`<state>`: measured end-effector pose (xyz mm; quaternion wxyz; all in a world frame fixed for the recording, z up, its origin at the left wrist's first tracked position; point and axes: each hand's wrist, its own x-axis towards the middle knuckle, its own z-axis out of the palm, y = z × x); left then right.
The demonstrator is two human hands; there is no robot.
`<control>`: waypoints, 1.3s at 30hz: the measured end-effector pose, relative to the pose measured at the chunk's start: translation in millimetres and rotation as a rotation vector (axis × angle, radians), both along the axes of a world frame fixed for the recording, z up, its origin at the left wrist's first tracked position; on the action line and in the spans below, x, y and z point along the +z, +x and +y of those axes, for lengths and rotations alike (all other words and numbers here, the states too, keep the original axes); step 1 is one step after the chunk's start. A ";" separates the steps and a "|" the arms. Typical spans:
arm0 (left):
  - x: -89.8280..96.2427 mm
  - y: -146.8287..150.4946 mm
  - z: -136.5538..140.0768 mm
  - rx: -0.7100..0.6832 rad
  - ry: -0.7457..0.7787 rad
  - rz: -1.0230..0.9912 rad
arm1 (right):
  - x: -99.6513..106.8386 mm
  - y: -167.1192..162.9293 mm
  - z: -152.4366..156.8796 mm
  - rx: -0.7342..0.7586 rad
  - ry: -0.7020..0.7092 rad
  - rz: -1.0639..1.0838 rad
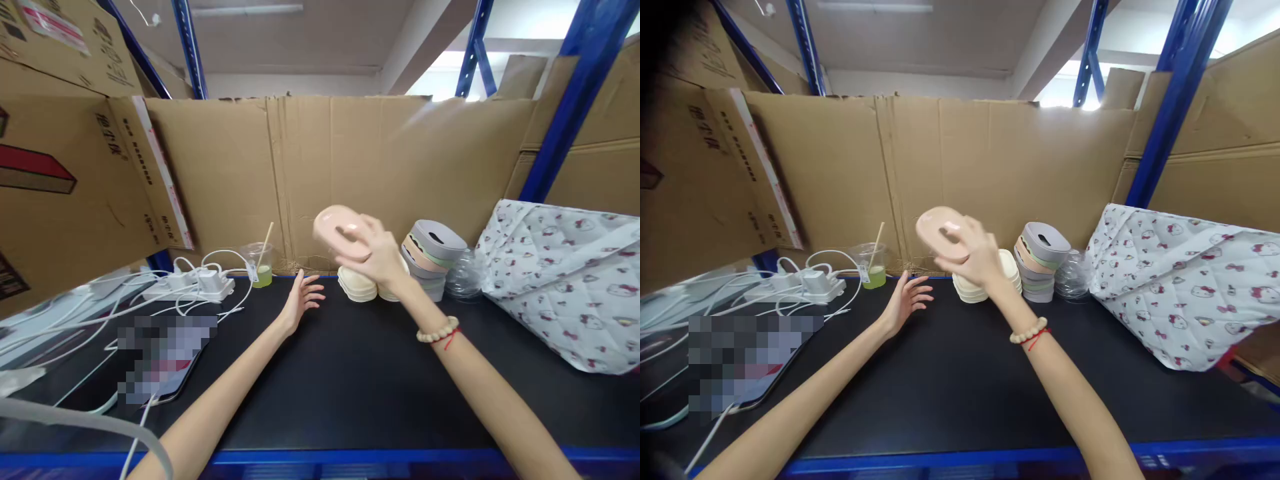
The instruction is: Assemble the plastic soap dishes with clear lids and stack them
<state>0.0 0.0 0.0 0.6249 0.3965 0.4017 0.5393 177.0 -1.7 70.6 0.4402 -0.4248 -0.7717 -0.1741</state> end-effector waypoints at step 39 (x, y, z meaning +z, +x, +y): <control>7.4 -9.9 -1.5 0.071 -0.143 -0.502 | -101.0 -24.3 -5.5 0.155 0.020 -0.135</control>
